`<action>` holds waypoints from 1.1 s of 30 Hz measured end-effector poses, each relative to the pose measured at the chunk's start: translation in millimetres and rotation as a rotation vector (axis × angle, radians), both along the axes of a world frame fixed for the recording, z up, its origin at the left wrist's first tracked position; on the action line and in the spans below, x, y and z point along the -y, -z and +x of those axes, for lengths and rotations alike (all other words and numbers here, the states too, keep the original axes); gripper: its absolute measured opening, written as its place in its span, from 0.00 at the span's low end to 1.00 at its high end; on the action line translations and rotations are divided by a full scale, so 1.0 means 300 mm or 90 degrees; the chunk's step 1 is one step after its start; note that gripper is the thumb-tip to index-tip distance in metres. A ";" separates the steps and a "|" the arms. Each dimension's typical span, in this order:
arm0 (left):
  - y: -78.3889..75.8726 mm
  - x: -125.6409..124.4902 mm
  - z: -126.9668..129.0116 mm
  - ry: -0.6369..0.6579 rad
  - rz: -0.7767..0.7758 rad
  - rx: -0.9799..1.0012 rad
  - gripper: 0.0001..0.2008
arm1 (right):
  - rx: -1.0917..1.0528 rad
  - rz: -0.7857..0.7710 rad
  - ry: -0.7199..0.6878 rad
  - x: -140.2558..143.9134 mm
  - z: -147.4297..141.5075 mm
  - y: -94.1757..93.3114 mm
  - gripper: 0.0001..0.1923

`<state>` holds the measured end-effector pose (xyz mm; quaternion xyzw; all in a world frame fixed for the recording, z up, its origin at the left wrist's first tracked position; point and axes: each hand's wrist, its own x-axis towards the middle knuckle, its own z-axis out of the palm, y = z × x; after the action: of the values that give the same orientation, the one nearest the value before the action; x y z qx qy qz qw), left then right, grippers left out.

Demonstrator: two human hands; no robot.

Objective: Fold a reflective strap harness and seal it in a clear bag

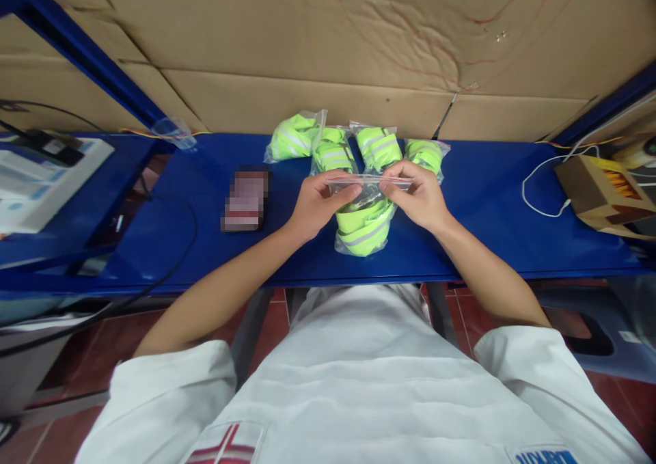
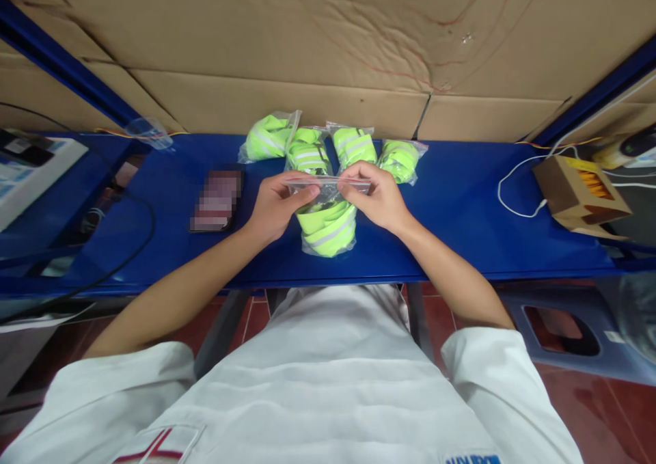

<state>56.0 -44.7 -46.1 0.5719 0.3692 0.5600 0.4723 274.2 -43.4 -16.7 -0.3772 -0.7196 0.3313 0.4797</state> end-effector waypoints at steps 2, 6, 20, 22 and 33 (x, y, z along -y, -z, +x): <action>0.001 -0.002 0.001 0.009 -0.007 0.010 0.18 | -0.004 0.012 -0.005 0.004 0.000 -0.002 0.15; 0.001 -0.003 -0.003 0.024 0.026 0.007 0.18 | -0.005 0.001 -0.007 0.015 -0.010 -0.001 0.17; -0.003 0.009 -0.008 0.018 0.044 -0.031 0.18 | -0.010 -0.006 0.039 0.041 -0.035 -0.001 0.25; -0.003 0.010 -0.008 0.018 0.049 -0.037 0.19 | -0.013 -0.007 0.022 0.042 -0.035 -0.001 0.24; -0.004 0.013 -0.007 0.043 0.098 -0.040 0.15 | -0.020 -0.020 0.026 0.053 -0.039 -0.005 0.21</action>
<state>53.9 -48.7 -44.9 0.6360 0.3205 0.5523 0.4333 262.5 -59.3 -15.3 -0.3941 -0.6990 0.3383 0.4915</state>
